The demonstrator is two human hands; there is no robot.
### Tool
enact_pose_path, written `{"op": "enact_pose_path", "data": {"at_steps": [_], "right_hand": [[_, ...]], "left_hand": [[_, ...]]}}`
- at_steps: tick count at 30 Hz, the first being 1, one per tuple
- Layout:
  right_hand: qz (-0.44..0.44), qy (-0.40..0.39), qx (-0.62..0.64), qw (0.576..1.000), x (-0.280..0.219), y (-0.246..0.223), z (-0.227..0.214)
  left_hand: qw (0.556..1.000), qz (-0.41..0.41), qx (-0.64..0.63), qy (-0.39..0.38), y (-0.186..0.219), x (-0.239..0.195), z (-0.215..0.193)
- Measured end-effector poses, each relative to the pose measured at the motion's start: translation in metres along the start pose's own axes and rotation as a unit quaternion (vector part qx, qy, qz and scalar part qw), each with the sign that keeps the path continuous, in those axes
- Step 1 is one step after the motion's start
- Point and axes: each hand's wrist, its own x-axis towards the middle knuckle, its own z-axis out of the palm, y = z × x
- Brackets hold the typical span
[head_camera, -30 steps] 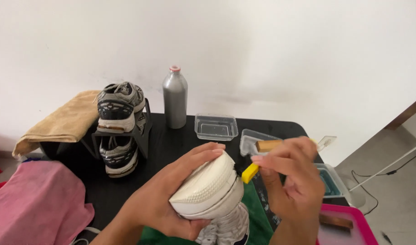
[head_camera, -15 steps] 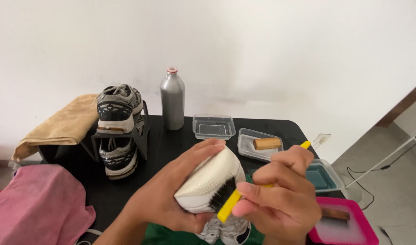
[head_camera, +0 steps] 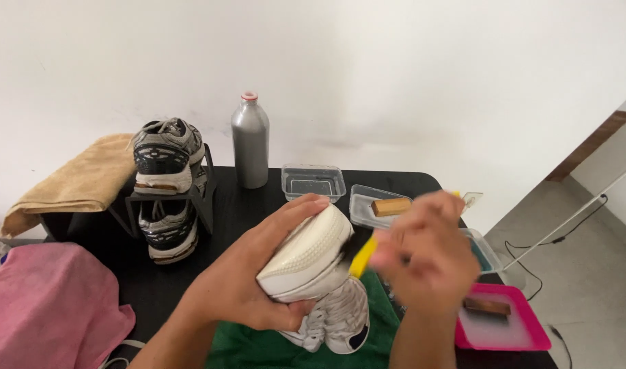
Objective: The person scrubs a white Nike Air Force 1 sneaker with a yellow brush, focusing on the midsole, toe box, heel, and outsole. The shoe is rotated to access different areas, and the brush is repeatedly dipped into a container of blue liquid before scrubbing.
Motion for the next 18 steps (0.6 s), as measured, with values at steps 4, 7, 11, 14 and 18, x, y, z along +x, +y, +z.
{"op": "enact_pose_path", "data": {"at_steps": [4,7,11,14,18], "right_hand": [[-0.024,-0.015,-0.005,1.0,-0.005,-0.015,-0.005],[-0.015,-0.009,-0.032,0.999,-0.006,0.009,-0.008],[0.034,-0.008,0.005,0.999,-0.005,-0.003,-0.004],[0.03,-0.01,0.001,1.0,-0.003,0.001,-0.006],[0.104,-0.039,0.02,0.994,-0.01,0.024,-0.003]], "left_hand": [[1.0,-0.016,0.015,-0.005,0.003,-0.001,0.0],[1.0,-0.006,-0.011,-0.008,0.005,0.0,-0.003],[1.0,-0.005,-0.017,-0.017,0.006,0.001,-0.007],[1.0,-0.013,0.005,-0.022,0.011,0.003,-0.008],[0.997,-0.074,0.019,0.003,0.02,0.012,-0.011]]}}
